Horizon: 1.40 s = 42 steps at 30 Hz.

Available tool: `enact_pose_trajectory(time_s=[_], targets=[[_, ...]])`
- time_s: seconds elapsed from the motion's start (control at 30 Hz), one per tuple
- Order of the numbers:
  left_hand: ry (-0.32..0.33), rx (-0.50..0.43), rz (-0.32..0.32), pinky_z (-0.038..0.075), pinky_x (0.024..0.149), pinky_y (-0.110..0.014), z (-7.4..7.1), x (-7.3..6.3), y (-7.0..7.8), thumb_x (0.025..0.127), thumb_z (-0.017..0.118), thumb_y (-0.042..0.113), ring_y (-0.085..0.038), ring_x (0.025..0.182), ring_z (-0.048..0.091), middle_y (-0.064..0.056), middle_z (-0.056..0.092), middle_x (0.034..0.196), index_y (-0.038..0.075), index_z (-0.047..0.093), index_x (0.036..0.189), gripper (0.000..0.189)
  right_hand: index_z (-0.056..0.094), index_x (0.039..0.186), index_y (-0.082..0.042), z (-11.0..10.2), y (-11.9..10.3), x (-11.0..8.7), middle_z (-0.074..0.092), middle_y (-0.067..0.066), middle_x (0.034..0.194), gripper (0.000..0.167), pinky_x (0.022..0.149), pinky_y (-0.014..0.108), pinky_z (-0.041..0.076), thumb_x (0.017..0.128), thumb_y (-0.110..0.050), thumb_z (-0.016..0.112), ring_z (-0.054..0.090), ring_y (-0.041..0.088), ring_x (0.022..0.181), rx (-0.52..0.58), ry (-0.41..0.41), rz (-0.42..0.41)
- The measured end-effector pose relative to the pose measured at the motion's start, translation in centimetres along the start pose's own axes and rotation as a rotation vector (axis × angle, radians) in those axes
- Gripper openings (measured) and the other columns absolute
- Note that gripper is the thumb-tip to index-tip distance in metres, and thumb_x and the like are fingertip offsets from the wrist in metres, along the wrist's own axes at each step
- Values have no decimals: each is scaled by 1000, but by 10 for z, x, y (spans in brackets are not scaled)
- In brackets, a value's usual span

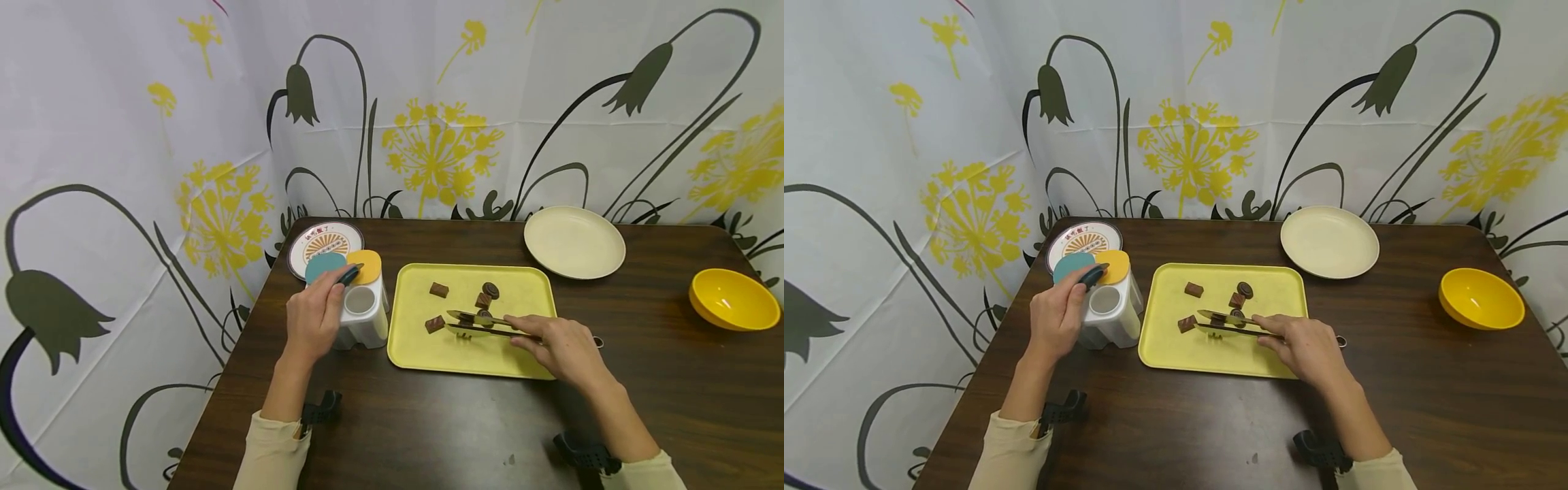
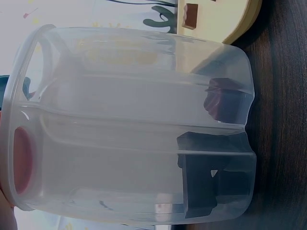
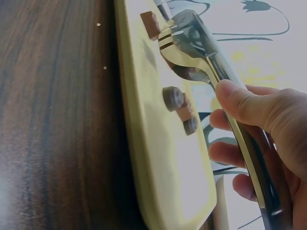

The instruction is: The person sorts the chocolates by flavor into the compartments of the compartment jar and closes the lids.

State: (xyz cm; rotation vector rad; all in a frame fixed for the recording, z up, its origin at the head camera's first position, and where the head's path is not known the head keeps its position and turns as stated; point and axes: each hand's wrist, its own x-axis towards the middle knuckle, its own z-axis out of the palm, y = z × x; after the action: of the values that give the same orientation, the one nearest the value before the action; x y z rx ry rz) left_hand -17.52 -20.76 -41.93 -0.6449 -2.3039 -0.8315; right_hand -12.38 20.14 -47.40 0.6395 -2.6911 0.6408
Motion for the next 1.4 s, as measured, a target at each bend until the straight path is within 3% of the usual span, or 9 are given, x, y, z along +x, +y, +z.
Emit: enact_pose_trajectory(time_s=[0.13,0.4,0.57,0.7,0.87,0.97,1.13,1.3,1.4], targets=[[1,6,0,50,56,-41,0,-1,0,102,41,28,-22,87,69,-4,71,115,12,68,123,38,71,123,-25,-4,-3,2,73,-2,110,42,42,23,28,81,-27,78,61,9,60,2,34,-19],[-10,12,-12,45,51,-38,0,-2,0,102,39,29,-19,77,65,-5,71,114,12,67,123,39,70,124,-27,-13,-14,11,73,-4,109,46,41,22,29,79,-27,80,53,4,53,2,101,-61],[-6,14,-11,49,54,-40,0,-3,-2,103,39,29,-21,84,68,-5,71,115,11,67,124,40,72,123,-23,-18,-25,21,74,-2,106,47,42,22,31,77,-22,82,56,7,54,27,178,-139],[1,7,-7,55,76,-44,0,-3,-1,102,40,28,-24,98,69,-5,70,116,10,68,123,39,72,122,-22,-19,-36,30,73,-2,107,47,44,24,39,76,-24,82,68,12,69,47,210,-193],[-1,-4,-8,49,94,-47,0,-3,-2,103,40,27,-24,108,66,-6,70,118,8,67,123,39,72,122,-19,-17,-51,41,72,-4,111,46,55,30,50,77,-23,82,71,16,86,92,220,-252],[-3,-1,-8,50,93,-46,1,-2,-1,103,40,28,-24,107,67,-6,70,118,9,67,123,39,72,122,-18,-16,-62,50,72,-5,111,45,61,33,52,78,-22,82,70,13,83,106,230,-287],[-1,5,-5,51,89,-46,1,-2,-2,103,39,28,-25,103,68,-6,70,117,9,67,124,40,69,126,-23,-11,-81,64,71,-10,113,48,53,28,44,79,-25,81,62,8,69,85,262,-311],[2,15,4,53,67,-46,1,-1,-1,103,38,27,-26,95,69,-8,70,116,9,66,125,40,70,126,-23,-3,-92,76,70,-8,116,48,55,30,47,79,-25,81,69,12,81,118,283,-319],[12,20,10,52,64,-48,0,-1,-1,103,39,26,-28,97,69,-10,69,116,8,66,125,40,70,125,-21,3,-96,82,71,-7,115,46,56,31,50,80,-25,80,70,13,92,155,275,-326]])
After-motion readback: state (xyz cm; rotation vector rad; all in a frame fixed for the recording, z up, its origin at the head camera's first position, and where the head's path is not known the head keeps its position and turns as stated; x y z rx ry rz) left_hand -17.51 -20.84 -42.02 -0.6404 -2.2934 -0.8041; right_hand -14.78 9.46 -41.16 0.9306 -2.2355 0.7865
